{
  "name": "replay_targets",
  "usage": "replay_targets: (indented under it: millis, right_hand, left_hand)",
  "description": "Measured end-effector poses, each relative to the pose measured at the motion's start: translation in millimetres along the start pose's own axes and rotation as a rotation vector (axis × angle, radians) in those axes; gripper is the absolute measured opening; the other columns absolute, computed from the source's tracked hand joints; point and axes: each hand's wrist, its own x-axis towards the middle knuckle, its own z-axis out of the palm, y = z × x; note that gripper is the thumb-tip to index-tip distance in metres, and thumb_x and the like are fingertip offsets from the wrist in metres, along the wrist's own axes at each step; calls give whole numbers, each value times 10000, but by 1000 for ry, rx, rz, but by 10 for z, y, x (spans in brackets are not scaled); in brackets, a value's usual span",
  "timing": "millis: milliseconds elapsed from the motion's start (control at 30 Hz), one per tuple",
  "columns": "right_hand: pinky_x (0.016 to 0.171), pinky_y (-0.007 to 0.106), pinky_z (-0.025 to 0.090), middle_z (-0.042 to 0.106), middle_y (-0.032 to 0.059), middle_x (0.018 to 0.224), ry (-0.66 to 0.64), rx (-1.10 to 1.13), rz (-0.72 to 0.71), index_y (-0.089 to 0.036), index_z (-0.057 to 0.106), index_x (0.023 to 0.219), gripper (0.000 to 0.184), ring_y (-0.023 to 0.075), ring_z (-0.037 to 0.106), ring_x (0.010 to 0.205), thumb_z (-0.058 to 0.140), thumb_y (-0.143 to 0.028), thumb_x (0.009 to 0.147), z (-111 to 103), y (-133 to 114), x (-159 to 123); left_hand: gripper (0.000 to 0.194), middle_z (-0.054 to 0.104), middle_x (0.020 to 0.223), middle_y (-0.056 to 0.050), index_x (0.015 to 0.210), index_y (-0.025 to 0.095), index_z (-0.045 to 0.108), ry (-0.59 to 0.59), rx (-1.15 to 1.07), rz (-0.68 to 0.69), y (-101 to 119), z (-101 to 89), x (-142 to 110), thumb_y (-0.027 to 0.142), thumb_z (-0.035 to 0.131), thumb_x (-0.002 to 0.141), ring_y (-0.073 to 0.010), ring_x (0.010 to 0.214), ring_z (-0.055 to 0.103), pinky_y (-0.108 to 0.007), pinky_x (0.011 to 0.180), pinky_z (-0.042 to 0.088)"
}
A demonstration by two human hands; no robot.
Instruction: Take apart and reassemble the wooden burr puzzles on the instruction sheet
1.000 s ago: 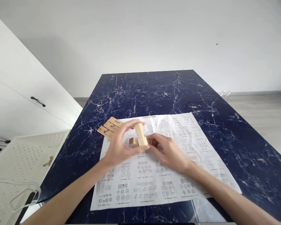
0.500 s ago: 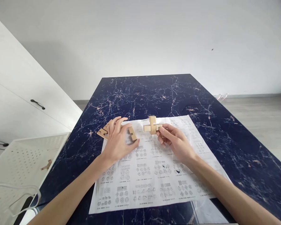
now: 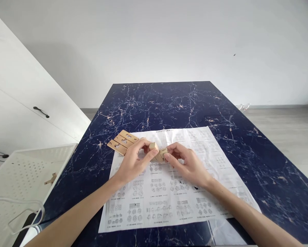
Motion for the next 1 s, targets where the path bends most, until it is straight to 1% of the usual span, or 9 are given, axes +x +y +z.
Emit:
replay_targets:
  millis: [67, 133, 300, 367, 500, 633, 800, 900, 1000]
  right_hand:
    - [587, 310, 443, 702, 32, 821, 32, -39, 2, -224, 630, 986, 274, 173, 603, 695, 621, -489, 1055, 5, -14, 0]
    - [568, 303, 420, 669, 15, 759, 54, -64, 1, -225, 609, 928, 297, 162, 572, 653, 629, -498, 1044, 9, -18, 5]
    - [528, 295, 344, 534, -33, 617, 142, -65, 106, -231, 560, 816, 409, 138, 447, 560, 608, -573, 1035, 16, -3, 20]
    - [516, 292, 337, 496, -45, 579, 156, -10, 161, -235, 544, 784, 457, 135, 422, 537, 618, -622, 1016, 22, -3, 24]
    - [506, 287, 374, 524, -44, 571, 162, 118, 232, -238, 538, 755, 514, 126, 439, 499, 669, -690, 960, 50, -27, 26]
    - [509, 294, 375, 538, -39, 578, 175, 202, 276, -233, 550, 734, 539, 119, 441, 478, 700, -714, 926, 63, -46, 33]
    - [493, 310, 309, 446, -48, 563, 251, 372, 299, -243, 463, 653, 574, 107, 352, 461, 672, -674, 969, -37, -3, 67]
    - [512, 311, 295, 420, -55, 606, 305, 428, 255, -241, 461, 692, 543, 106, 342, 491, 683, -643, 980, -98, 55, 91]
    - [526, 309, 299, 454, -50, 666, 353, 396, 220, -242, 501, 768, 480, 113, 384, 527, 692, -626, 984, -117, 97, 103]
  left_hand:
    - [307, 606, 840, -6, 872, 220, 599, -20, 3, 32, -12, 5, -3, 459, 629, 1061, -172, 777, 561, -309, 700, 473]
    - [279, 620, 840, -8, 883, 220, 608, -8, 35, 119, -40, 14, -15, 434, 650, 1057, -176, 781, 570, -318, 715, 480]
    - [100, 697, 899, -11, 1054, 241, 646, 8, 275, 519, -109, 51, -89, 281, 731, 1020, -195, 826, 617, -350, 771, 503]
    - [105, 720, 925, -10, 1106, 258, 649, -19, 372, 599, -120, 52, -116, 264, 716, 1026, -205, 845, 633, -363, 777, 504]
    - [94, 729, 917, -2, 1138, 295, 683, -89, 489, 607, -136, 8, -120, 281, 674, 1045, -223, 861, 662, -386, 787, 517]
    - [199, 760, 965, 7, 1230, 331, 685, -150, 500, 628, -133, -26, -101, 261, 672, 1044, -231, 906, 683, -404, 848, 534]
    - [205, 770, 962, 32, 1204, 346, 693, -183, 439, 678, -97, 26, -122, 287, 738, 1013, -221, 888, 670, -384, 828, 500]
    - [183, 742, 951, 12, 1168, 295, 674, -51, 443, 626, -116, 52, -107, 324, 753, 1006, -227, 915, 650, -399, 865, 499]
    - [153, 687, 1005, -42, 1074, 244, 647, 127, 453, 472, -162, 31, -45, 365, 722, 1020, -253, 990, 618, -435, 901, 511]
